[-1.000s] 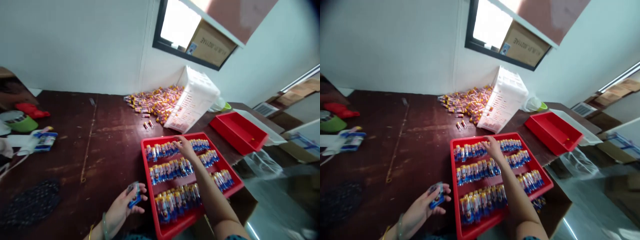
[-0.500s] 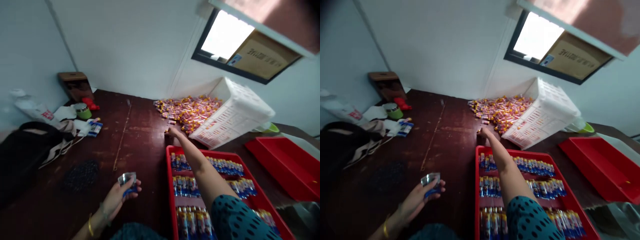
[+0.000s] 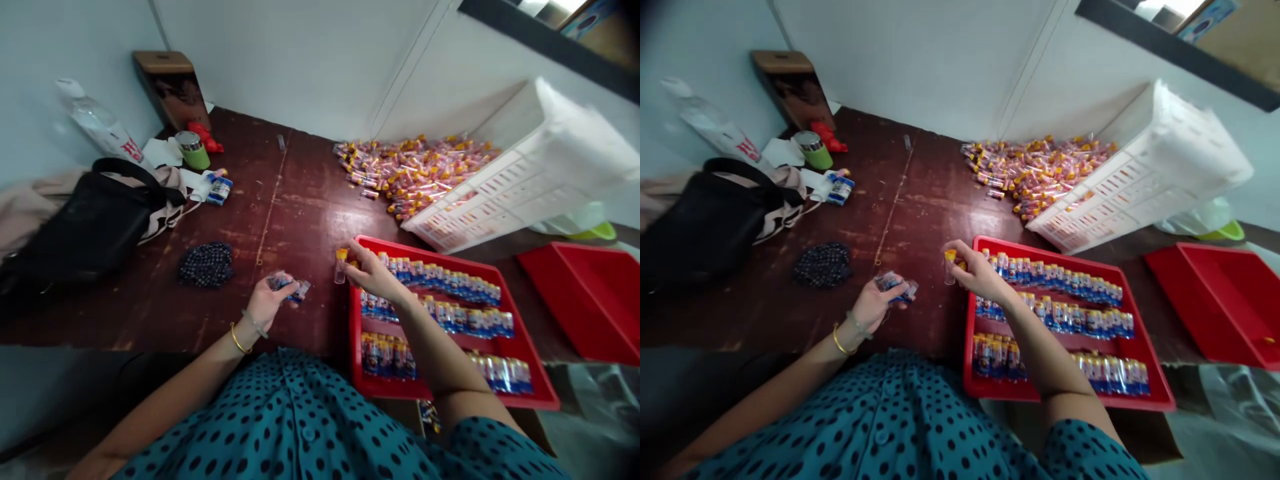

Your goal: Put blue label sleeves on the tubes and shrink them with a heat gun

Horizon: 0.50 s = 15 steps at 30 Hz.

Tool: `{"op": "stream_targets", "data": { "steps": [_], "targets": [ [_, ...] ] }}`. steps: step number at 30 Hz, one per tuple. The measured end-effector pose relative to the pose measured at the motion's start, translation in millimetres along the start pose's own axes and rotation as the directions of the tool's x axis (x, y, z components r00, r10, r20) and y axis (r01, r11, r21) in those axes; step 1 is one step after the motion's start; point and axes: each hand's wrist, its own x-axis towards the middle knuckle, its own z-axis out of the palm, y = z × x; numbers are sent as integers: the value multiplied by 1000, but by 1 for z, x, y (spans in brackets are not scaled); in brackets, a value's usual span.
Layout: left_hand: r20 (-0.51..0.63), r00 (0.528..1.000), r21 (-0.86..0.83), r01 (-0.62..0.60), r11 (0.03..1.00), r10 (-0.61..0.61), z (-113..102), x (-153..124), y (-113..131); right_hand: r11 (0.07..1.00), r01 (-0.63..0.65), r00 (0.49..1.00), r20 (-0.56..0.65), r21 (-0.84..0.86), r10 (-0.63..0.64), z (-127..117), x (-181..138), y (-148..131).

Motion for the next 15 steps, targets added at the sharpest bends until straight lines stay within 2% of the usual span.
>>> {"op": "stream_targets", "data": {
  "steps": [2,6,9,11,15],
  "targets": [
    [-8,999,1,-48,999,48,4,-6,-2,998,-21,1000,-14,67,22,10,-16,0],
    [-19,988,5,-150,989,150,13,-14,-8,999,-27,999,-41,46,29,34,-32,0],
    [23,976,108,-217,970,216,16,-18,-10,997,-20,999,-48,78,23,53,-35,-4],
    [102,974,187,-217,958,201,16,-21,-9,996,13,998,-61,92,-8,61,-35,-6],
    [247,967,306,-144,941,67,10,-25,-5,994,51,996,-83,99,-42,63,-34,-9]
  ]
}}
